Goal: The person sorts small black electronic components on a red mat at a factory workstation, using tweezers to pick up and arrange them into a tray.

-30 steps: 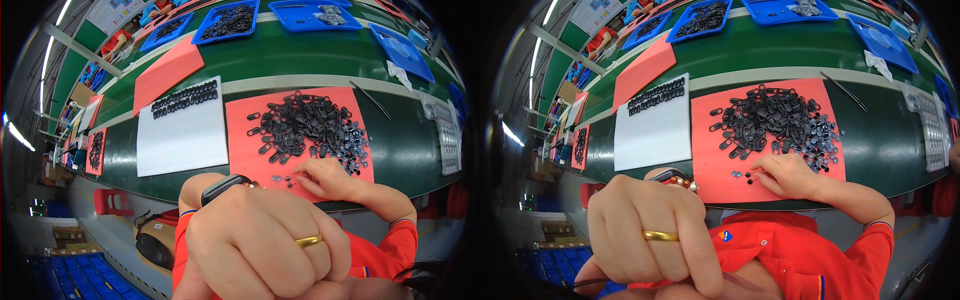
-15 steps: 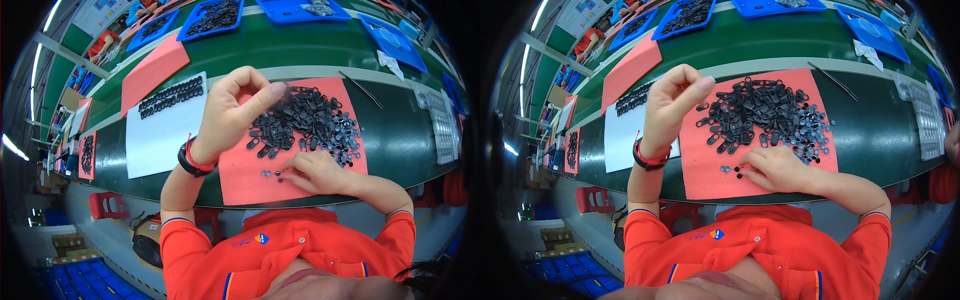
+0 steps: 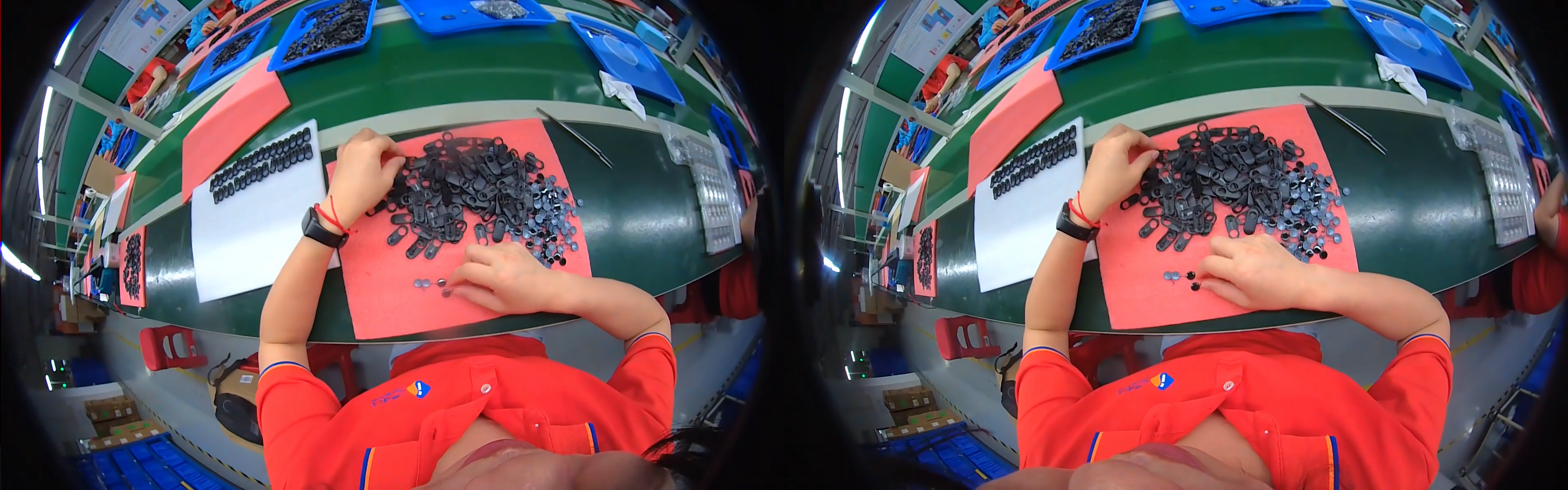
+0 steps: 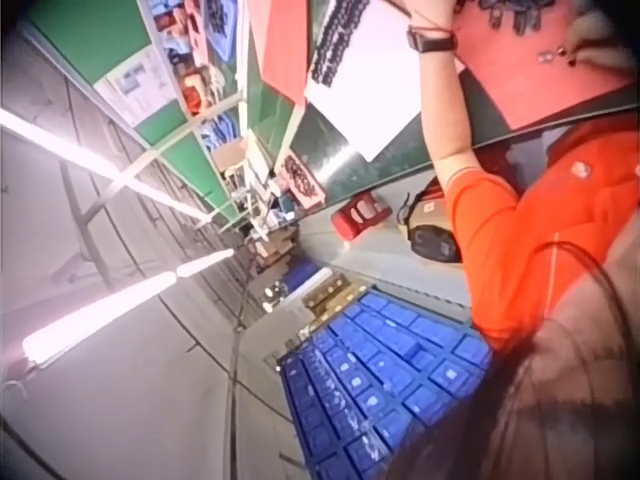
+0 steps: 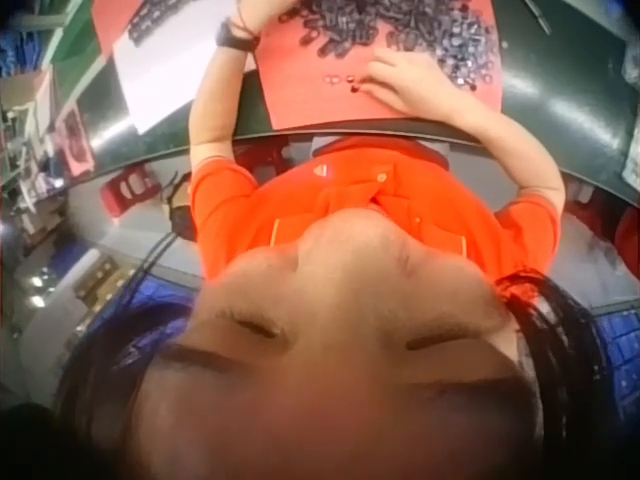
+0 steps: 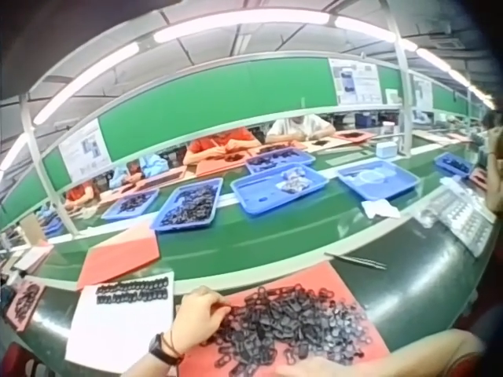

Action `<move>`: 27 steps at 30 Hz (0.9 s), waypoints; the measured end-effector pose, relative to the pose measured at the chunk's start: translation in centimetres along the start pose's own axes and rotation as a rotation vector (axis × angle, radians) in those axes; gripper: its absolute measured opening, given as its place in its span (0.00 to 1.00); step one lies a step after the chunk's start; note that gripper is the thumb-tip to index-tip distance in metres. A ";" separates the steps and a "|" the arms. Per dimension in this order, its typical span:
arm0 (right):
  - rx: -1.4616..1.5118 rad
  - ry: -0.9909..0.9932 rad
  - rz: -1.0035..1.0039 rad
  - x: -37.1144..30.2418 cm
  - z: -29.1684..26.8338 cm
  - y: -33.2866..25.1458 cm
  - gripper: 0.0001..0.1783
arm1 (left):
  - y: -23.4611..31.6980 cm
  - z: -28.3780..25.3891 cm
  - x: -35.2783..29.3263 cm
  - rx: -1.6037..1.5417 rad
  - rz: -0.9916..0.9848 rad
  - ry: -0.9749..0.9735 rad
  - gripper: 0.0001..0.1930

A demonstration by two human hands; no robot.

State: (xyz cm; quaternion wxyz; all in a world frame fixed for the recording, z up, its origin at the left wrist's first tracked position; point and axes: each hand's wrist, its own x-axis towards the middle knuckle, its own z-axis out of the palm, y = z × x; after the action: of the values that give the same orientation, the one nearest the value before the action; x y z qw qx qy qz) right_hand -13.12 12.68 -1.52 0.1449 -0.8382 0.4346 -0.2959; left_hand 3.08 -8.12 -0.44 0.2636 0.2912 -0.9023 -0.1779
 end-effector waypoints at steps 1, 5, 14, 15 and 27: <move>0.030 0.029 -0.001 0.2 0.0 0.3 0.08 | -0.1 0.0 0.2 -0.024 -0.018 0.019 0.04; 0.101 0.040 0.079 0.7 -0.6 0.1 0.06 | -0.3 -0.4 0.4 -0.133 0.000 0.111 0.03; -0.040 0.043 0.067 0.8 0.0 -0.2 0.11 | 5.0 -1.5 -3.9 -0.584 -0.269 -0.046 0.08; -0.081 0.038 0.059 0.9 -0.1 -0.4 0.12 | 5.4 -1.3 -4.3 -0.593 -0.280 -0.091 0.08; -0.055 0.049 0.001 0.7 0.7 -0.4 0.09 | 6.6 0.0 -5.4 -0.966 -0.355 -0.255 0.09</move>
State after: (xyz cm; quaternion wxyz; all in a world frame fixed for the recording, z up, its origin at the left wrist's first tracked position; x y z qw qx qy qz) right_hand -12.09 12.31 -1.57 0.1115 -0.8340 0.4465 -0.3042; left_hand 3.93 0.29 0.70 0.2219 0.2610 -0.6790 -0.6492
